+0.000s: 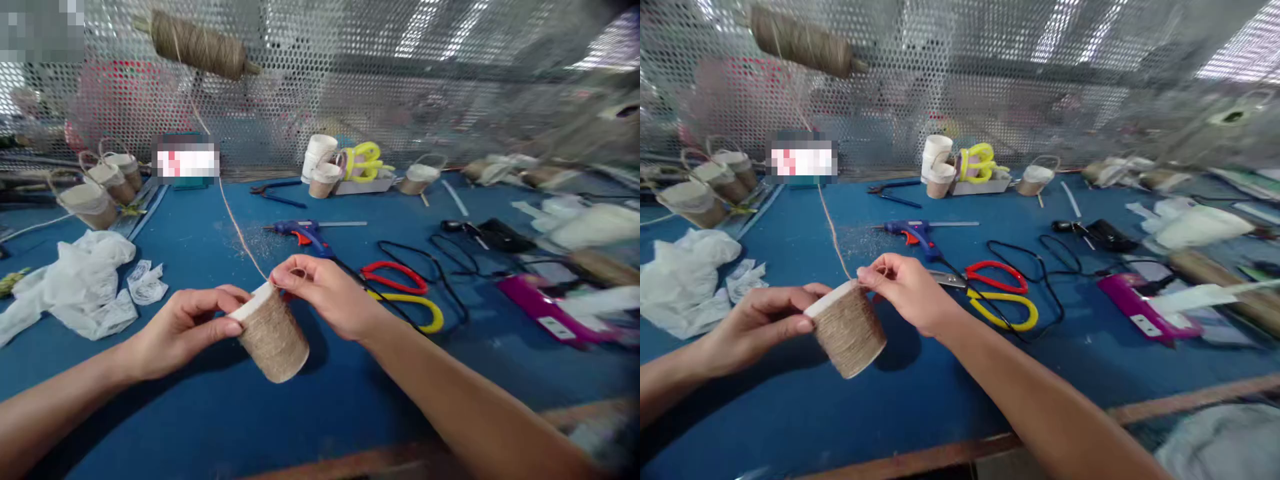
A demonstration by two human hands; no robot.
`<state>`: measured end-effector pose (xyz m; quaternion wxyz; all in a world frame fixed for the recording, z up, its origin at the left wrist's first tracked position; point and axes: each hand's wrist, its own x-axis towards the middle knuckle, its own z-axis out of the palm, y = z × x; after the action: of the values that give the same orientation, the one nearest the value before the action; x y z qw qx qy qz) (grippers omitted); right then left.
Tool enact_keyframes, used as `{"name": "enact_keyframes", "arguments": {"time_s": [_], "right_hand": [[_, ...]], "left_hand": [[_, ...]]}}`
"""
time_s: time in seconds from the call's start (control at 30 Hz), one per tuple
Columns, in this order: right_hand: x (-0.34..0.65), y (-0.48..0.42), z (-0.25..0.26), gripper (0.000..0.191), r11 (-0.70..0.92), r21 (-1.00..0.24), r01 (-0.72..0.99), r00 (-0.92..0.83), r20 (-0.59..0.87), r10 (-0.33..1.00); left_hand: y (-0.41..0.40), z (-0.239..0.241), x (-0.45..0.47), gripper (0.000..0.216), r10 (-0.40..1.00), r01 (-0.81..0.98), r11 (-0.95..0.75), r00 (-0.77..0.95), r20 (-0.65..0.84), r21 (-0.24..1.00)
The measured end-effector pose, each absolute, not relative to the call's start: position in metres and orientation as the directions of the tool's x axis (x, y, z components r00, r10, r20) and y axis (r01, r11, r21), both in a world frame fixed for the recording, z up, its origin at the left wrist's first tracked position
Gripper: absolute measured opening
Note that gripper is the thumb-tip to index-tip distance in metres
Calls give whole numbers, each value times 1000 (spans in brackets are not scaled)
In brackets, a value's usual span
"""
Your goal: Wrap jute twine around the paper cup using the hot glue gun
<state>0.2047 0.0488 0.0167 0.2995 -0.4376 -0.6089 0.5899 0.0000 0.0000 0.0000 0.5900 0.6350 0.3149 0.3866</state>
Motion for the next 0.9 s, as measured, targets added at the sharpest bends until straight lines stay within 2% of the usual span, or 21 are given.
{"name": "enact_keyframes", "arguments": {"time_s": [0.23,0.43,0.7,0.8,0.9], "right_hand": [[203,45,13,25,-331,-943,19,-511,-294,808],[200,41,10,29,-380,-925,-2,-538,-319,780],[196,44,2,26,-144,-987,74,-398,-162,903],[195,43,2,25,-7,-980,201,-359,-80,930],[195,39,5,22,169,-916,365,-377,21,926]], "left_hand": [[0,0,0,9,862,-92,-112,486,142,989],[0,-1,-1,8,872,-49,-130,470,138,990],[7,-3,-1,5,872,95,-225,463,156,970],[7,-2,-1,17,862,185,-242,492,124,953],[7,-1,2,25,871,263,-229,485,77,937]]}}
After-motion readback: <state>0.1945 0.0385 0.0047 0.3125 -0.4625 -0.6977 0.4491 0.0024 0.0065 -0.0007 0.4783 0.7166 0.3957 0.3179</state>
